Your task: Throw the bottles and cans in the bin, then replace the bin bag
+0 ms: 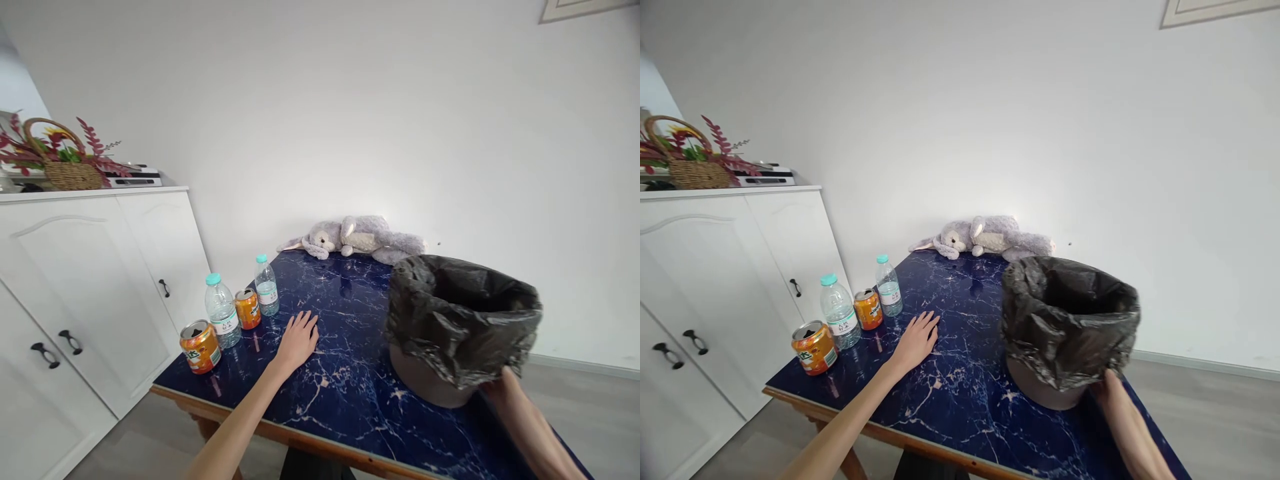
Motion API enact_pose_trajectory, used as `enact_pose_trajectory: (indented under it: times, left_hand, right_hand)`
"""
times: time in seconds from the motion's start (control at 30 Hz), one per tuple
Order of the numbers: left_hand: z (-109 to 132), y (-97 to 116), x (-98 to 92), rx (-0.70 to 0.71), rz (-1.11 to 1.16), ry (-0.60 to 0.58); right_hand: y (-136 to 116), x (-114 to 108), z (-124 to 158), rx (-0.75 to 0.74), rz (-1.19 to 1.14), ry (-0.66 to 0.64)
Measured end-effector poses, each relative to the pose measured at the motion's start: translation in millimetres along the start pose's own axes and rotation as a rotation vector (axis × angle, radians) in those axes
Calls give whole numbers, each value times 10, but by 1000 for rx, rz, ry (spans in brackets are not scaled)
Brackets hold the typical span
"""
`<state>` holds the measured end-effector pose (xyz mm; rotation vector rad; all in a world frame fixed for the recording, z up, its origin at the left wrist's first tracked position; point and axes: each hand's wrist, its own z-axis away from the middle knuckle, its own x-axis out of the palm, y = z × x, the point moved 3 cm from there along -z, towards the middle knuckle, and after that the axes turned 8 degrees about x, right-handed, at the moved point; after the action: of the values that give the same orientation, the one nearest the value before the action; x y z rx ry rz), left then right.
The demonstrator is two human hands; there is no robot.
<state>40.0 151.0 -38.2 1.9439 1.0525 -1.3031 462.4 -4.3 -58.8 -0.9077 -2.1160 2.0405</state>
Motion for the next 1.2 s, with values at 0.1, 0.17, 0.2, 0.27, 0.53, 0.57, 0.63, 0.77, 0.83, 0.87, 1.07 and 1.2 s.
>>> enact_pose_trajectory:
  times: [0.1,0.17,0.2,0.27,0.53,0.57,0.63,0.77,0.83,0.87,1.07,1.2]
  left_hand:
    - [-7,-10,-22,4,-5,-17]
    - [3,-16,-37,12,-5,-36]
    - [19,-12,-46,22,-4,-49]
    - [83,20,-69,51,3,-75]
    - [682,338,-442,163,66,-131]
    - [765,369,-545,178,96,-160]
    - [911,410,-807,183,161,-203]
    - [1008,364,-1528,87,153,6]
    - [922,248,-1885,54,69,198]
    - [839,163,-2030,40,17,279]
    - [-93,-546,-2220,-123,-260,202]
    - [-632,-831,-2046,-202,-269,46]
  right_hand:
    - [-91,369,48,43,-42,-102]
    - [-230,558,57,5,-28,-197]
    - [-311,629,42,-29,-14,-242]
    - [-467,732,-49,-121,29,-321]
    - [-553,1006,-723,-269,201,-283]
    - [-528,1020,-746,-260,201,-261]
    - [-489,1028,-743,-255,197,-233]
    - [-470,1015,-669,-277,183,-226]
    - [-480,1024,-648,-287,182,-227]
    - [-487,1032,-642,-292,181,-228]
    - [-532,1070,-622,-317,185,-230]
    - [-532,1071,-626,-330,197,-240]
